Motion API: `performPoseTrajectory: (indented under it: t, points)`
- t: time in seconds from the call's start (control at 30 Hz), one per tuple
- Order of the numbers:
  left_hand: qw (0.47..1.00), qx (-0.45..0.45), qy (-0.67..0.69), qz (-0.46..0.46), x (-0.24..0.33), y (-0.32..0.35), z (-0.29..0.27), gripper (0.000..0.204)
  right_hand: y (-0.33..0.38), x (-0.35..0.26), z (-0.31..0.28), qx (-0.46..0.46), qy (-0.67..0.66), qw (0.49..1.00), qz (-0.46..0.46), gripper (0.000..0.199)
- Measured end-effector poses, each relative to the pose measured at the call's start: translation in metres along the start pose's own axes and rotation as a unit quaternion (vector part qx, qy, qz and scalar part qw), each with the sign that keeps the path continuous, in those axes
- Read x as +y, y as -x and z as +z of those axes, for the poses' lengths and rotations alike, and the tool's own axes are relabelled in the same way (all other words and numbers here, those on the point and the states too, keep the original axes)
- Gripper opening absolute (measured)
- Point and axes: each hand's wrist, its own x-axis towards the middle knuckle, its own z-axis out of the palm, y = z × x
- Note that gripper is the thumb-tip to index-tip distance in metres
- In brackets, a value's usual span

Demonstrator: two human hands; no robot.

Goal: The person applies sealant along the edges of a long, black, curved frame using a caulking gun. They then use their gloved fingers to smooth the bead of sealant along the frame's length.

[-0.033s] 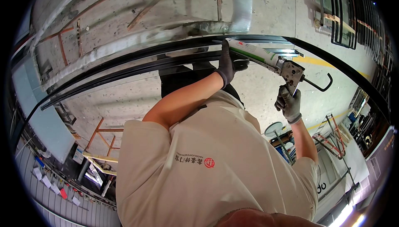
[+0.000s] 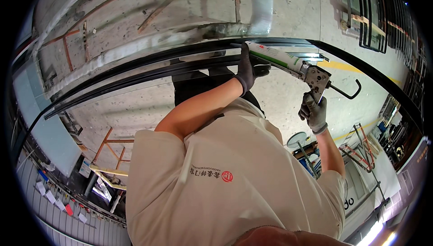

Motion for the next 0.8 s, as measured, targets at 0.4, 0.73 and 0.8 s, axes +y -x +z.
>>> performPoseTrajectory:
  t: [0.4,0.73,0.8]
  points:
    - [1.000,-0.005,0.001,0.002,-0.028,-0.027,0.033,0.092,0.000,-0.009,-0.044,0.019,0.019,1.000,0.004,0.034]
    - [0.999,-0.023,0.019,0.030,-0.035,-0.034,0.040,0.084,-0.004,-0.025,-0.037,-0.081,0.002,0.995,-0.053,0.042]
    - [0.999,-0.027,0.021,0.030,-0.034,-0.036,0.039,0.083,-0.006,-0.029,-0.030,-0.123,-0.035,0.990,-0.062,0.059]
